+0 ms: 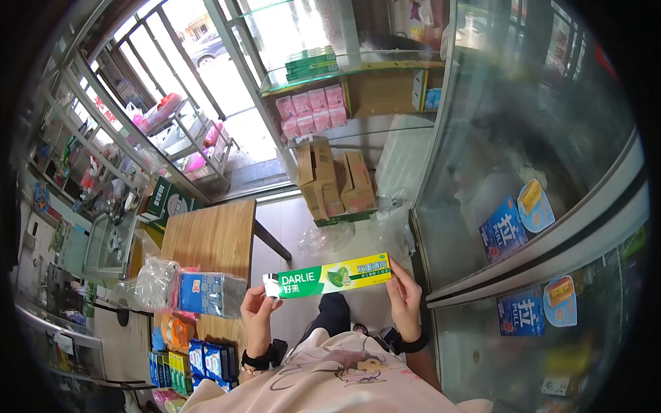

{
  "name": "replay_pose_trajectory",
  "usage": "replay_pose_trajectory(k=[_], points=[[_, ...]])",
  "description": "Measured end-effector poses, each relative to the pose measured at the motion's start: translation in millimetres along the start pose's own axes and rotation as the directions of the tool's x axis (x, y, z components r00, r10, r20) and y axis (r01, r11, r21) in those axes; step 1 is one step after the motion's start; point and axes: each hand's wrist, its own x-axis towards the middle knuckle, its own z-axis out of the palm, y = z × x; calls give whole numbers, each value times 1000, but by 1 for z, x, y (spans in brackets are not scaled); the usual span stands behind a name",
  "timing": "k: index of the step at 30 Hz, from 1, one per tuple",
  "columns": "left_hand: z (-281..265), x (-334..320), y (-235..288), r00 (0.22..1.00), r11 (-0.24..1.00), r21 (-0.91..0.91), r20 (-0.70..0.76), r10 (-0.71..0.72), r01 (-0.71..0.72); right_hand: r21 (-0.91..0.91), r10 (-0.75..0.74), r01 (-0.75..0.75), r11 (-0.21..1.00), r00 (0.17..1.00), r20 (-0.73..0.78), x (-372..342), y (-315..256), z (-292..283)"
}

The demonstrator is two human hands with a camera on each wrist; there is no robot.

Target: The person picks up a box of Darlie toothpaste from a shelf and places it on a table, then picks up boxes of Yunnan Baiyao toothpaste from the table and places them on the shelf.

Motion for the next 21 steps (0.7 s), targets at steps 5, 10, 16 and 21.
replay_pose_trajectory(k=[5, 10, 16, 21], points=[[27, 56, -7, 999, 1000, 4, 48, -16, 16, -56, -39, 33, 998, 993, -113, 34, 16, -4], [36, 117, -10, 993, 1000, 23, 113, 15, -17, -50, -63, 57, 997, 989, -133, 86, 31, 3], [41, 178, -2, 993, 998, -15, 101, 63, -62, -85, -57, 54, 995, 998, -35, 161, 24, 21], [30, 233, -3, 995, 997, -33, 68, 71, -69, -136, -58, 61, 989, 998, 21, 214, 38, 52]])
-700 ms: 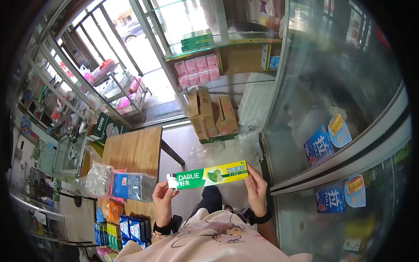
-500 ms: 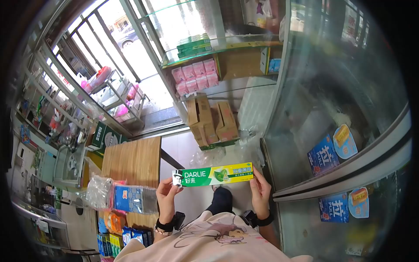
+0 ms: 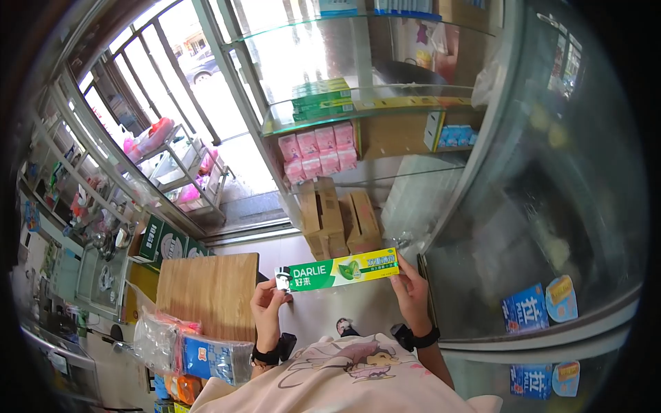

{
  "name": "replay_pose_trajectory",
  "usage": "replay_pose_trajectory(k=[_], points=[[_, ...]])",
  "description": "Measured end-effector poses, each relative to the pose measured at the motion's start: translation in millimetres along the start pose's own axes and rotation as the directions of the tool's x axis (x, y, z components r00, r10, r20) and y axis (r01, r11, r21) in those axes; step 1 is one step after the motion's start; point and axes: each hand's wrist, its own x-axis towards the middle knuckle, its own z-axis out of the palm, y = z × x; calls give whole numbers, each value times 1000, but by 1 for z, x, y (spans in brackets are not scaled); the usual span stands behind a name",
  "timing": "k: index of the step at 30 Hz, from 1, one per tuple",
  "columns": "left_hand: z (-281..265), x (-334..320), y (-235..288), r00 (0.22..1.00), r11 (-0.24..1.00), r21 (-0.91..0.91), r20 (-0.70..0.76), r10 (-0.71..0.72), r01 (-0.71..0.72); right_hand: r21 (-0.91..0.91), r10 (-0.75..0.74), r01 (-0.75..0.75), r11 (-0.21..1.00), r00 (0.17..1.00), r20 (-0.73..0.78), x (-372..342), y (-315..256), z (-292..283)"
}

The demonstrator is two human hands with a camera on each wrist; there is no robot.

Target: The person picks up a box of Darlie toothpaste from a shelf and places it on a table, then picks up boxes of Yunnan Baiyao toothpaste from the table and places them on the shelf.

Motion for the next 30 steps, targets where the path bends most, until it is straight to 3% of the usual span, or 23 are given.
replay_pose_trajectory(k=[6, 10, 20, 30], points=[[-13, 56, 4, 996, 998, 28, -77, 53, -51, 120, -5, 0, 993, 999, 41, 49, 20, 36], [-22, 78, -6, 993, 999, 14, -112, 37, -35, 31, 25, -27, 999, 996, 81, 66, 40, 43], [-12, 93, -18, 992, 990, 60, -36, -122, 124, -100, 60, -56, 993, 997, 40, 70, 60, 41], [-7, 140, -24, 991, 994, 59, -102, -89, 95, -73, 24, -18, 997, 997, 79, 139, 83, 57]])
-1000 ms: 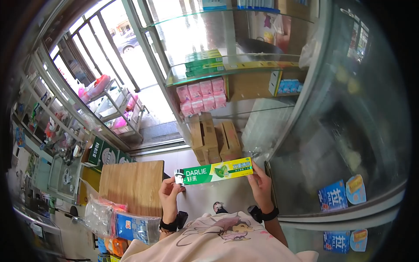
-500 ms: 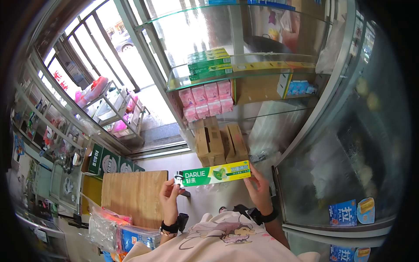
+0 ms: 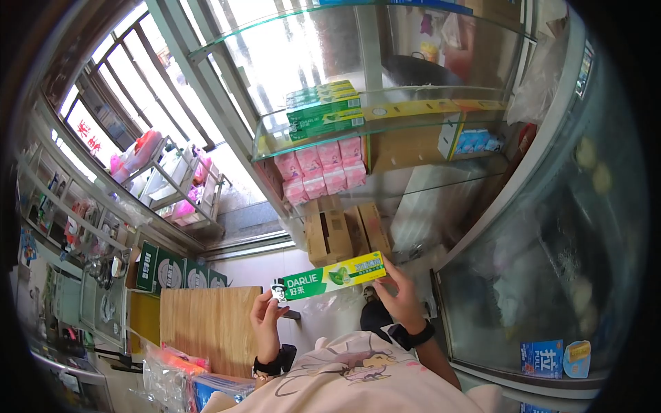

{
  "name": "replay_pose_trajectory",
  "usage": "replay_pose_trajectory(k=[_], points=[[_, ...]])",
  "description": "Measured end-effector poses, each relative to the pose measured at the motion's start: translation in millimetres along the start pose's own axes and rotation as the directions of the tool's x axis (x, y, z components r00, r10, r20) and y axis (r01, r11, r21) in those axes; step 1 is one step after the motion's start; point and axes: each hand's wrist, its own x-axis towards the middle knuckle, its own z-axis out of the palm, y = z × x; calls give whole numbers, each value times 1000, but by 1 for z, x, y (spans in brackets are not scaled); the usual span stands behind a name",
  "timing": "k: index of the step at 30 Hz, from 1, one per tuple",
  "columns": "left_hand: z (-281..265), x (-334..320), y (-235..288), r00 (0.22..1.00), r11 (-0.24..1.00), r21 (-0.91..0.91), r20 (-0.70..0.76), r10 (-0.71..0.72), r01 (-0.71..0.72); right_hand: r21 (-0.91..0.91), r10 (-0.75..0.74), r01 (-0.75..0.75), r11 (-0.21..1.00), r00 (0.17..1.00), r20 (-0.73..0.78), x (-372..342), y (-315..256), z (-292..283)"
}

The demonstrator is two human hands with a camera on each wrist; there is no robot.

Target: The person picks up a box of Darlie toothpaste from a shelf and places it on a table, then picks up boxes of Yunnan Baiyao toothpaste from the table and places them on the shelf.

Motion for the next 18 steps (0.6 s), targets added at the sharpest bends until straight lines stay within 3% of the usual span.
replay_pose_trajectory(k=[3, 7, 18], points=[[10, 20, 7, 1000, 1000, -12, -31, 3, -4, -7, -12, 12, 1000, 995, 96, 35, -4, -2], [25, 55, 18, 999, 999, -19, -8, 38, -39, -7, -35, 35, 999, 993, 112, 75, 2, -2], [87, 178, 39, 965, 979, 36, 177, 193, -202, 4, -196, 197, 980, 978, -65, 191, 11, -20]])
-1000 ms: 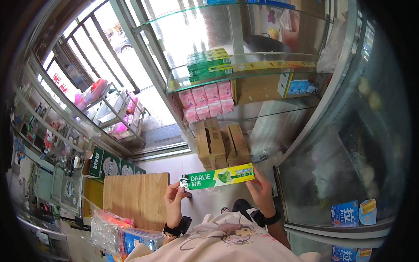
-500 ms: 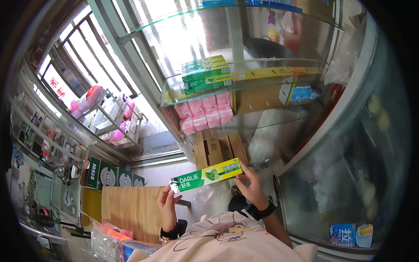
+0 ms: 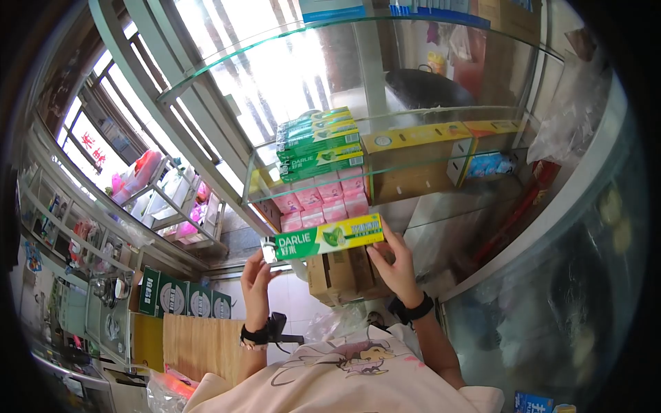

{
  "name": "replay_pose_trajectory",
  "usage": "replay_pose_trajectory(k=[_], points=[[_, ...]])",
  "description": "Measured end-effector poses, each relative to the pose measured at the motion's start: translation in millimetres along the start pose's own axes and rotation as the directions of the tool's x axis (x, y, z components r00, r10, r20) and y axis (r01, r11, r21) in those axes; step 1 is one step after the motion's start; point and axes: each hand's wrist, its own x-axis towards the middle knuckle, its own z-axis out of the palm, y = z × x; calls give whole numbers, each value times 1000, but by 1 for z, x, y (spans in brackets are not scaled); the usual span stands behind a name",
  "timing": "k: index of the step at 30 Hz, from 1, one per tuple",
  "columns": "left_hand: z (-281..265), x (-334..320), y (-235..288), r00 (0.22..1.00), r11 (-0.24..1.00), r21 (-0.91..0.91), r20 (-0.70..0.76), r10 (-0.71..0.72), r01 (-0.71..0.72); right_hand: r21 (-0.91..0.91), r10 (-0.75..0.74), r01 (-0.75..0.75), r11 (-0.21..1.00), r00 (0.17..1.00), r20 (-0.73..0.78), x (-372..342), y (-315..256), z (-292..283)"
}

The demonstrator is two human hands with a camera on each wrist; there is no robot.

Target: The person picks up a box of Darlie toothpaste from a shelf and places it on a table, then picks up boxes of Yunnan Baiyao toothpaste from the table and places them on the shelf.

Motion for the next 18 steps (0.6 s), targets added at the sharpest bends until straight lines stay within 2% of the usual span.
replay_pose_trajectory(k=[2, 5, 8, 10, 12, 13, 14, 16, 18], points=[[11, 27, 8, 998, 998, -49, 43, 47, -45, 3, -54, 54, 999, 999, 4, 28, 9, -4], [23, 69, 13, 995, 996, -13, 58, 84, -83, -22, -144, 144, 989, 989, 21, 72, 15, -6], [34, 111, 12, 994, 993, -78, 53, 96, -92, 72, -85, 82, 994, 996, 26, 114, 19, -3], [44, 130, 16, 994, 995, -41, 67, 91, -89, 79, -102, 97, 992, 993, 59, 137, 25, 0], [52, 148, 13, 985, 985, -50, 36, 170, -168, -78, -179, 181, 980, 983, 32, 158, 43, 7], [54, 154, 14, 994, 993, -35, 9, 112, -112, -29, -190, 191, 981, 981, 27, 164, 47, 11], [55, 162, 8, 994, 993, -35, 2, 112, -112, -27, -190, 191, 981, 981, 34, 170, 51, 11], [54, 182, -12, 976, 976, -22, -22, 216, -216, -90, -203, 207, 974, 978, 45, 182, 62, 15], [52, 197, -31, 983, 983, -27, -11, 182, -182, -107, -187, 193, 975, 980, 65, 191, 78, 18]])
